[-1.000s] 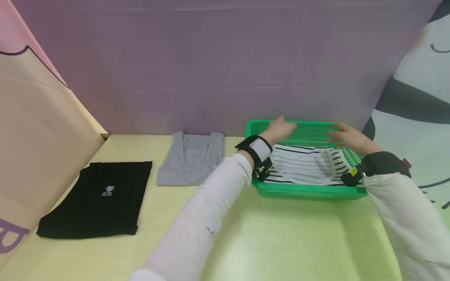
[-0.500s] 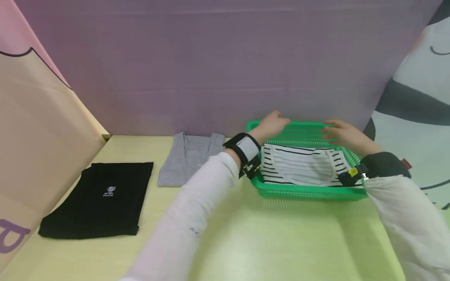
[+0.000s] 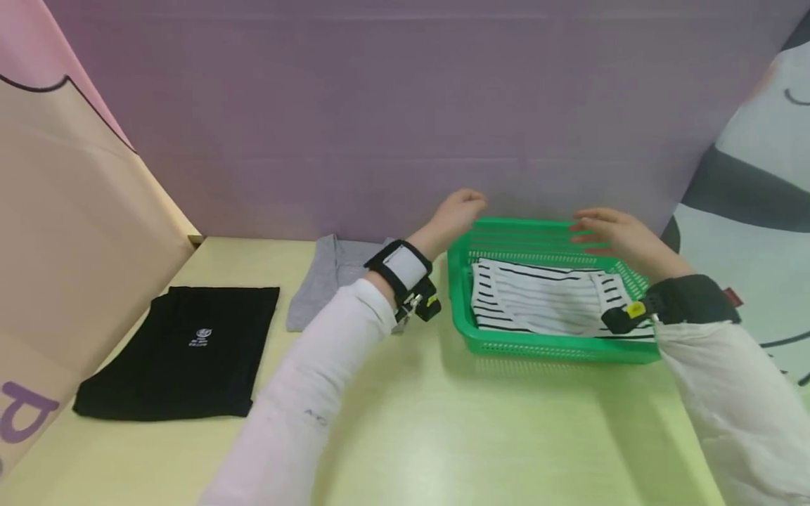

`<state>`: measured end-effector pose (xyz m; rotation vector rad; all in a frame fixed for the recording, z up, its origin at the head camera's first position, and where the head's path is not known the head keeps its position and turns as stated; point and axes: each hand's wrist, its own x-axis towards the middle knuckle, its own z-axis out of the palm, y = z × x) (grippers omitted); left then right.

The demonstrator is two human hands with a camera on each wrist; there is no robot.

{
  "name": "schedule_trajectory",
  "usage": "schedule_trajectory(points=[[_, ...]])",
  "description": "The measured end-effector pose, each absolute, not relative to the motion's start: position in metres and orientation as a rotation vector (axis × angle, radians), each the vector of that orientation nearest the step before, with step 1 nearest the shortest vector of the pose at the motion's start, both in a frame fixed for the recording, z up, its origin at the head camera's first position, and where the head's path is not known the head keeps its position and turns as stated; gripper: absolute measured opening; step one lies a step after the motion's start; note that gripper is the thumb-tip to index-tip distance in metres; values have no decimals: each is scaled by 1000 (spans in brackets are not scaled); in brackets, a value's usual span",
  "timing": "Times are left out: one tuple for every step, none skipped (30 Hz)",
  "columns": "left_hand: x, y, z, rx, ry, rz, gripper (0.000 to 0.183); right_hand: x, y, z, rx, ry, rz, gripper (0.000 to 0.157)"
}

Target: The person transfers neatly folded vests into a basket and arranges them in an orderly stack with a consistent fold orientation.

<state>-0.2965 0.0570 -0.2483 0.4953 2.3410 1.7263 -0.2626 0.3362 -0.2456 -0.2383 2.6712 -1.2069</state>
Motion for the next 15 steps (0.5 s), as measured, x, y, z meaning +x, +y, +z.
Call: schedule_trajectory(points=[[-296,56,-250,484,2307,1756,37,-262,335,-246,-234,2675,-1206,67],[-295,54,-252,472,2280,1778,36,-261,334,-245,-230,2678,-1206,67],[-294,53,-254,467,2258,1796,36,-261,333,-245,-230,2682,-1206,67],[-293,52,-255,457,2235,1816,36,-260,332,-244,-232,2678,-1214,67],[-292,52,-257,451,2214,1837,36,-258,331,-244,-230,2679,-1221,66],[-291,51,-258,440,2192,1857,36,-257,330,-243,-230,2679,-1232,67],[-289,50,-259,437,2169,1877,36,-256,329,-243,-231,2679,-1242,66],[-288,49,-260,432,2147,1900,36,-254,328,-243,-235,2678,-1265,66],[-286,49,-262,425,2117,1932,35,-252,327,-243,-246,2665,-1304,65],[-285,48,-263,416,2087,1964,35,-250,327,-244,-252,2655,-1343,64],[-283,47,-265,408,2059,1994,35,-248,326,-245,-262,2640,-1390,60],[-281,47,-266,405,2033,2021,34,-246,326,-247,-278,2622,-1441,56],[-278,46,-268,404,2013,2047,34,-243,327,-249,-305,2589,-1499,50],[-276,45,-270,407,1996,2070,34,-241,327,-252,-327,2559,-1551,45],[-274,44,-272,414,1986,2087,34,-239,327,-254,-338,2537,-1596,40]])
